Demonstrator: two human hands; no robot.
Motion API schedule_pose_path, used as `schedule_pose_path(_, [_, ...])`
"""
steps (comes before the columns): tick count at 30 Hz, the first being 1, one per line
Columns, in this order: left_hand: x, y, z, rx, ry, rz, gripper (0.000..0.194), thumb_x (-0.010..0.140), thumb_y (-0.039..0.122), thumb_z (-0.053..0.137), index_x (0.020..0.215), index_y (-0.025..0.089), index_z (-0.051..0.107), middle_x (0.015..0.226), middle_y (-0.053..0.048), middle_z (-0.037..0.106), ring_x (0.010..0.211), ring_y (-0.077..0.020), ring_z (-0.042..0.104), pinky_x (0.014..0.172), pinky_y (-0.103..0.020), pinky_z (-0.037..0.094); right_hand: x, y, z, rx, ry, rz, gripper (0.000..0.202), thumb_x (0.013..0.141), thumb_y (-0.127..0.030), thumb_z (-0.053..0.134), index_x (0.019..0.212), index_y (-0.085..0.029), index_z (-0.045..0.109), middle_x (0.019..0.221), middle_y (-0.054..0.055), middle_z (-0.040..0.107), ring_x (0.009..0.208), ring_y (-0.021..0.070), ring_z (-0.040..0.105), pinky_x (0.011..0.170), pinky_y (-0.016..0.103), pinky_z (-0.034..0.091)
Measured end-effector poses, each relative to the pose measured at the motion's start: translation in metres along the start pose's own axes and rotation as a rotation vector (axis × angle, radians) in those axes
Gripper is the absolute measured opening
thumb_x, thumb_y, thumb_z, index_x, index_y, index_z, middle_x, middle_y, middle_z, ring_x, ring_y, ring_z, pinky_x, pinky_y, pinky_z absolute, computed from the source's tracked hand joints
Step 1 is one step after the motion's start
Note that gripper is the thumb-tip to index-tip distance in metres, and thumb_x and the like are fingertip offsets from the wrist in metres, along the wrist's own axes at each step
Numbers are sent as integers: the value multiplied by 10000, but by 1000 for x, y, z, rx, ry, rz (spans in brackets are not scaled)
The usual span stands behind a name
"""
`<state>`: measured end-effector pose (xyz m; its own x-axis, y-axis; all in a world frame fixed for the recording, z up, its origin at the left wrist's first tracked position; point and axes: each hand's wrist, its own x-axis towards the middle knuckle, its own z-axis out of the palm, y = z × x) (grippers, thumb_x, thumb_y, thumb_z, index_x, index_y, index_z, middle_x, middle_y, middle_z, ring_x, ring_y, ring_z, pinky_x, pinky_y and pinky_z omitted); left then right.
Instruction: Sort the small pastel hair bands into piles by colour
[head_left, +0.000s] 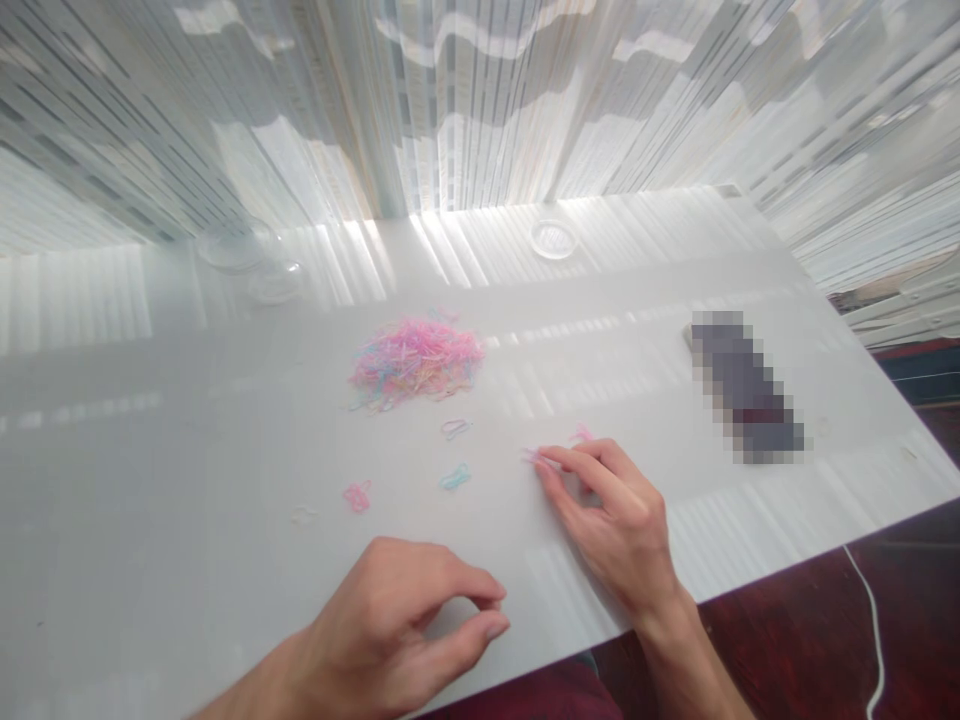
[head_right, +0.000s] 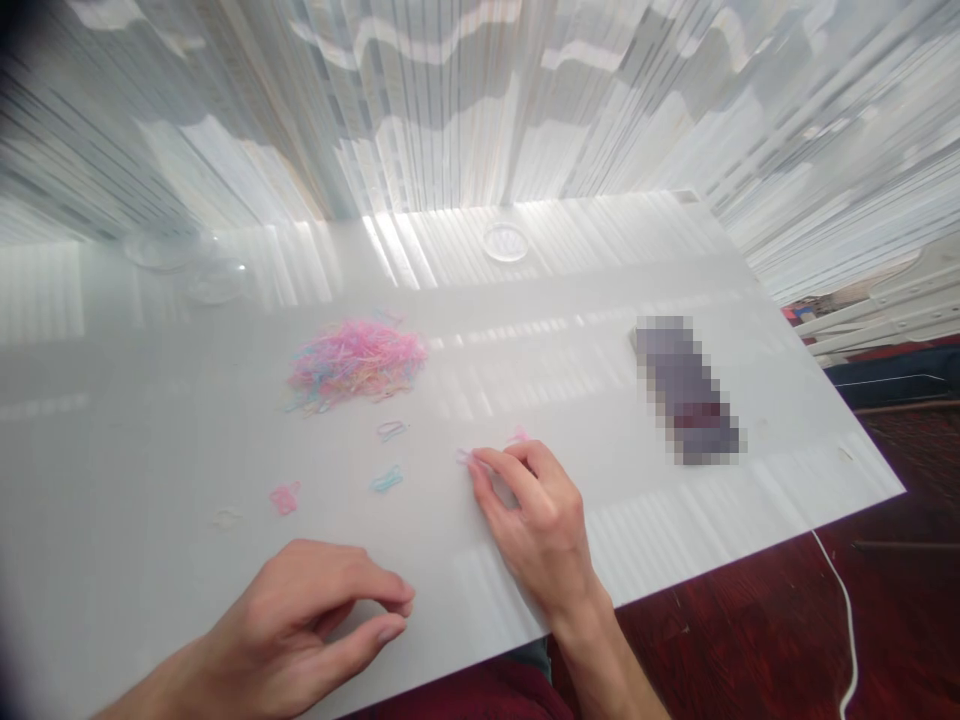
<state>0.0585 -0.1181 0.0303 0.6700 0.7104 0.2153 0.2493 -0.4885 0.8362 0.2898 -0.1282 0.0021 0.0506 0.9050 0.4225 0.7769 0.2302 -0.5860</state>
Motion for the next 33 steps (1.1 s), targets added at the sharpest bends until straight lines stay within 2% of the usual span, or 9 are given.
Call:
schedule_pose_path(4, [-1,-3,-1,12,5,-5,82,917,125,665,951,181,713,674,31,715,465,-77,572,514,-183,467,-2,0,-1,-11,9,-2,130,934,-138,652,1037,-191,712,846,19,636,687,134,614,738,315,607])
schedule_pose_path(10, [-1,-4,2,19,10,-9,106,924,118,636,932,186,716,682,33,718,451,-72,531,492,-186,440,-6,0,-1,-36,41,-2,89,924,-106,635,911,-190,659,830,10,610,687,130,592,694,291,564])
schedule_pose_path(19, [1,-3,3,35,16,-1,106,936,123,635,953,199,706,735,39,736,466,-69,508,507,-194,424,-9,4,2,-50,43,-5,107,935,-103,616,890,-199,632,818,2,596,728,136,593,811,316,576])
schedule_pose_path(29, [-2,-5,5,24,-21,-2,112,934,123,631,952,199,713,694,39,709,456,-73,494,494,-201,416,-7,3,0,-26,31,-15,94,936,-107,628,931,-199,642,834,14,608,735,148,606,688,307,544])
schedule_pose_path(33, [-2,-5,4,21,-26,-10,108,932,127,636,949,199,716,689,39,706,462,-74,514,501,-200,423,-7,3,0,-29,23,-29,101,945,-99,619,922,-194,643,826,16,609,735,148,606,684,309,531])
